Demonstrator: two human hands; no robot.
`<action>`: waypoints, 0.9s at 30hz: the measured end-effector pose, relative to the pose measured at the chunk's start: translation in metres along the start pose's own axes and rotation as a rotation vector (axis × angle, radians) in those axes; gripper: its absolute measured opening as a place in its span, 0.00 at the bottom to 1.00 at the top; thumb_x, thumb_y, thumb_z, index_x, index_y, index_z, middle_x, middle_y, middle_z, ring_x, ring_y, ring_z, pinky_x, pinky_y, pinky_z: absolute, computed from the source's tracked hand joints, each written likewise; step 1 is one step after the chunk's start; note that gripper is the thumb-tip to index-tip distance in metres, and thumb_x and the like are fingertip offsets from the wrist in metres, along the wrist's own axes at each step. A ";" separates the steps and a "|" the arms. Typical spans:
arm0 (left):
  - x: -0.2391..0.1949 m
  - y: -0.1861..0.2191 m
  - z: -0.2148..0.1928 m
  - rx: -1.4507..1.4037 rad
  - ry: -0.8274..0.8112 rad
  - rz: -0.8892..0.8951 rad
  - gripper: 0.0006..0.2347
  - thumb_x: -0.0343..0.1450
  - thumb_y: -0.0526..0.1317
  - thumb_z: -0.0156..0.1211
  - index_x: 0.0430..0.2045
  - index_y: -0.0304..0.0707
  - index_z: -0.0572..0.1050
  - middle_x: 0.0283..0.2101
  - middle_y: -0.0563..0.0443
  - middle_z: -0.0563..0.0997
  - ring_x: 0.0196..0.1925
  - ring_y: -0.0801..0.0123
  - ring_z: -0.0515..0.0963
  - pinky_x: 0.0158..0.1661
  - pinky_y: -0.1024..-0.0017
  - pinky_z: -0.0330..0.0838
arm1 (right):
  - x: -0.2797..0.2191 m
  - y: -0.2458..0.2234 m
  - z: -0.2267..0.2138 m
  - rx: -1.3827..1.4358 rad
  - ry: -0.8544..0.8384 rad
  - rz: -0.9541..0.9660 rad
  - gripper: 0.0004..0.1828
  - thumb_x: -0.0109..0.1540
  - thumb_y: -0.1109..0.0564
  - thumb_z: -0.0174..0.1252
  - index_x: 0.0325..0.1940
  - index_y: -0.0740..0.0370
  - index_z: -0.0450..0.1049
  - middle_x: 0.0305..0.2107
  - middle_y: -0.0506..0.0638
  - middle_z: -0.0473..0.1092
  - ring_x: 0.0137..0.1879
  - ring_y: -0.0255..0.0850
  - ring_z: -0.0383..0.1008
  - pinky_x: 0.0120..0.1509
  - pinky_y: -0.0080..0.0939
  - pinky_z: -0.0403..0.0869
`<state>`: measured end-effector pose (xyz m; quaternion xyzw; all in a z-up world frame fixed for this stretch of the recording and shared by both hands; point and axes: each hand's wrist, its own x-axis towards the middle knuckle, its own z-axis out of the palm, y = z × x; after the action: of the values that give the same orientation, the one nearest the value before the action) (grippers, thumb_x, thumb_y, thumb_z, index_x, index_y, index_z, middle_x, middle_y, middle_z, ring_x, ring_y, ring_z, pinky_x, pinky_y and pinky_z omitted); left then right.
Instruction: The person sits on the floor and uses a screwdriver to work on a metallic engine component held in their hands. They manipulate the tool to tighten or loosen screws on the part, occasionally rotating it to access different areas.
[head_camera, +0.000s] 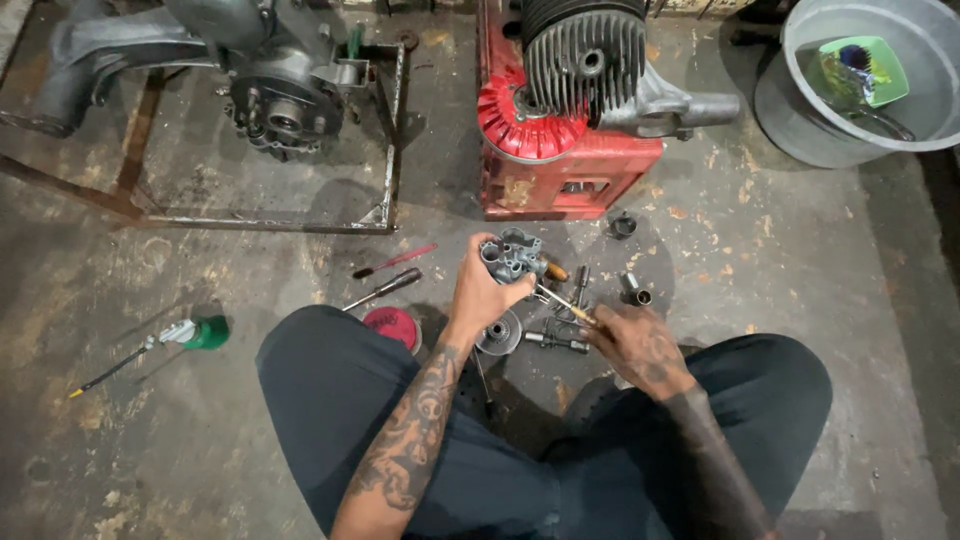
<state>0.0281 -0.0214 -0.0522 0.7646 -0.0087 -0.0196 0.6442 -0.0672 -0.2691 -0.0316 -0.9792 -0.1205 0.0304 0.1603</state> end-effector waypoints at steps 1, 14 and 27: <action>-0.001 0.002 0.000 -0.001 0.000 -0.001 0.34 0.51 0.43 0.78 0.50 0.35 0.67 0.42 0.25 0.79 0.49 0.31 0.80 0.46 0.48 0.76 | 0.000 -0.003 -0.003 -0.001 -0.002 0.000 0.14 0.63 0.40 0.59 0.36 0.49 0.70 0.24 0.51 0.75 0.38 0.54 0.80 0.40 0.52 0.78; 0.000 -0.001 -0.004 0.194 -0.010 0.107 0.37 0.49 0.47 0.79 0.51 0.35 0.68 0.42 0.29 0.77 0.51 0.36 0.77 0.51 0.49 0.73 | -0.003 -0.014 -0.003 0.054 -0.186 0.317 0.18 0.62 0.40 0.59 0.53 0.44 0.70 0.34 0.56 0.81 0.45 0.57 0.83 0.50 0.57 0.81; -0.001 -0.002 0.002 0.143 -0.022 0.034 0.37 0.49 0.47 0.79 0.51 0.37 0.67 0.42 0.29 0.78 0.51 0.38 0.77 0.52 0.52 0.73 | -0.003 -0.007 -0.010 -0.038 -0.033 0.048 0.11 0.64 0.45 0.52 0.42 0.51 0.69 0.29 0.56 0.74 0.42 0.58 0.80 0.45 0.57 0.77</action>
<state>0.0268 -0.0231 -0.0549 0.8083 -0.0301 -0.0161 0.5878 -0.0706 -0.2663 -0.0201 -0.9841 -0.1000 0.0482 0.1387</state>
